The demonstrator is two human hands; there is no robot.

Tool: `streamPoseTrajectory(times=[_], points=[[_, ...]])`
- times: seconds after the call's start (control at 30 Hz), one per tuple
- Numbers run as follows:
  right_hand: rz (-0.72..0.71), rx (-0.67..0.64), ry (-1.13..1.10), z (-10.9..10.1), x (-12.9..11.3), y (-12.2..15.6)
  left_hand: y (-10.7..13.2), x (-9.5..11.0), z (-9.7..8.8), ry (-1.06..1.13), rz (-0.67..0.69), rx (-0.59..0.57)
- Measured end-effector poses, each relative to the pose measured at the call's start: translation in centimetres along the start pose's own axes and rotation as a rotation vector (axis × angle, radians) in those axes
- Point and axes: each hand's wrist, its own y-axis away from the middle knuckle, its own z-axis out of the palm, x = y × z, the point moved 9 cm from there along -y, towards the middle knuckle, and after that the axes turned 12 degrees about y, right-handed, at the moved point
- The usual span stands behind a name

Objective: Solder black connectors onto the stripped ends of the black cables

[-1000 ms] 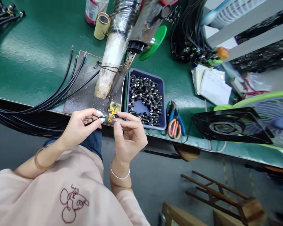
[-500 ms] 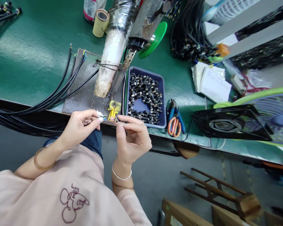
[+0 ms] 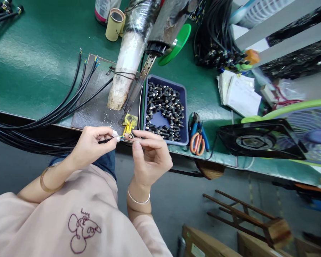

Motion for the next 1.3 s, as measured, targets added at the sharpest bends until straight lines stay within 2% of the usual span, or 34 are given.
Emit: streamPoseTrajectory(times=[0.3,0.63,0.8,0.97,1.1,1.3], points=[[-0.038,0.017,0.015,0.1,-0.3,0.1,-0.1,0.2,0.1,-0.048,0.001,0.003],[-0.089,-0.013,0.023,0.3,-0.8,-0.1,-0.3,-0.2,-0.1,0.083,-0.053,0.026],[-0.065,-0.032,0.028,0.5,-0.5,-0.1,-0.4,-0.7,-0.2,0.133,-0.095,0.017],[0.017,0.035,-0.013,0.1,0.5,-0.2,-0.7,-0.6,-0.2,0.148,-0.106,0.003],[0.099,-0.068,-0.038,1.3,1.4,-0.4,-1.0,-0.6,0.1,0.170,-0.121,-0.026],[0.088,-0.121,-0.023,2.0,1.5,-0.6,-1.5,-1.0,0.1,0.089,-0.111,-0.022]])
